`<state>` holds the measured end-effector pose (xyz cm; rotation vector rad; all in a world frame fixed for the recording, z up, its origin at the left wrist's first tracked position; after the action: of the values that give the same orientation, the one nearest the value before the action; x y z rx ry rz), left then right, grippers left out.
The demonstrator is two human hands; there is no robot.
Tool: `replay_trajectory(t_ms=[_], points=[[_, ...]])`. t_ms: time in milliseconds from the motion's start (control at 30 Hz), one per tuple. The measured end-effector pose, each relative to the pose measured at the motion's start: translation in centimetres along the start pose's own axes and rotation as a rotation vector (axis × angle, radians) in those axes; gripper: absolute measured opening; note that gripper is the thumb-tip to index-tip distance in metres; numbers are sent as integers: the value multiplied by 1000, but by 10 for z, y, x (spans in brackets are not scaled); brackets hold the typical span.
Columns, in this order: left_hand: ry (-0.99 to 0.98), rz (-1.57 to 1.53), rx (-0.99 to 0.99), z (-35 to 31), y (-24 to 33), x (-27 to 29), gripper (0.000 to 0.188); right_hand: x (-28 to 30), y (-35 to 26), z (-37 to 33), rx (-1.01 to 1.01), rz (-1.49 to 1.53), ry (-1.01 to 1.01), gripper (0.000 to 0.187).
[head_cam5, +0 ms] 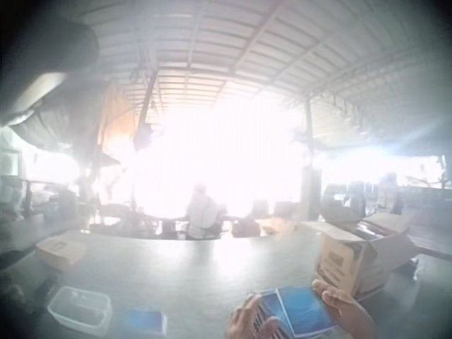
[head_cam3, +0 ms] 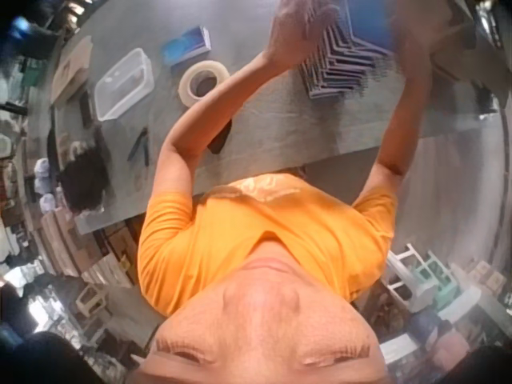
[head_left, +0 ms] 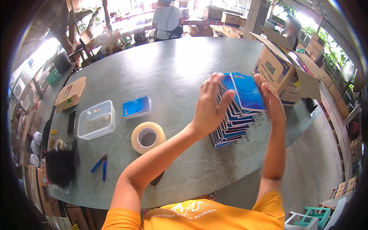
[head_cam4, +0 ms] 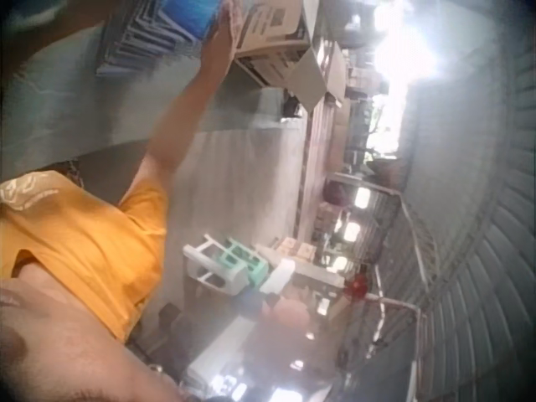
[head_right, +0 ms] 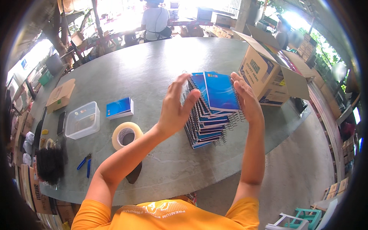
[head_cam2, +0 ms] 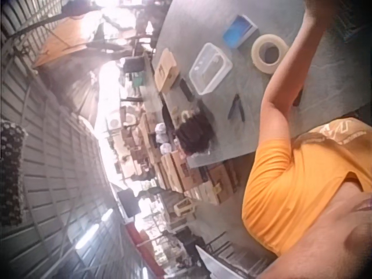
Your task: The person binds notebooks by threading plastic coils through pre-punched holes, cutting the excess coil with pliers, and stacking the finished notebooks.
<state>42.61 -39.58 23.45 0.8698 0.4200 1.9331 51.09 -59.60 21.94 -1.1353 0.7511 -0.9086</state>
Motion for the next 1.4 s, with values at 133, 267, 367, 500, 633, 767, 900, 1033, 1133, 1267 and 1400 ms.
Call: replay_trajectory(t_ms=[133, 267, 367, 500, 633, 767, 900, 1033, 1133, 1267, 1400], points=[[-13, -184, 379, 11, -76, -26, 87, -5, 6, 24, -100, -117, -42, 63], [48, -329, 463, 43, -92, -33, 77, -17, 7, 30, -120, -195, -55, 56], [53, -319, 539, 56, -106, -34, 69, -23, 1, 30, -133, -291, 4, 53], [22, -225, 501, 59, -114, -32, 66, -23, 1, 32, -126, -371, -2, 54], [149, -4, 141, 38, -119, -1, 34, -1, -31, 7, 71, -697, 258, 51], [-197, 499, 219, -35, -213, 103, 10, -25, -116, -73, 519, -737, 235, 48], [-382, 965, 340, -123, -265, 179, 21, -92, -124, -140, 904, -821, 20, 44], [-449, 1045, 193, -142, -242, 172, 40, -208, -93, -99, 651, -565, -334, 25], [-519, 1151, 270, -158, -244, 189, 32, -259, -11, -43, 457, -352, -532, 23], [-419, 1018, 285, -142, -226, 188, 28, -272, 90, -6, 88, -208, -536, 21], [166, 451, 261, -145, -166, 206, 28, -260, 141, 29, 69, -40, -104, 25]])
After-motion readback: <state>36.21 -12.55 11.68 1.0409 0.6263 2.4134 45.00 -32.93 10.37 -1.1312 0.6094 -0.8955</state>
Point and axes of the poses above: each hand's wrist, its own z-axis towards the middle knuckle, its own x-axis out of the back of the hand, y = z × x, the point moved 7 cm from there along z, towards the middle knuckle, and after that the axes turned 7 degrees about -y, right-handed, at the moved point
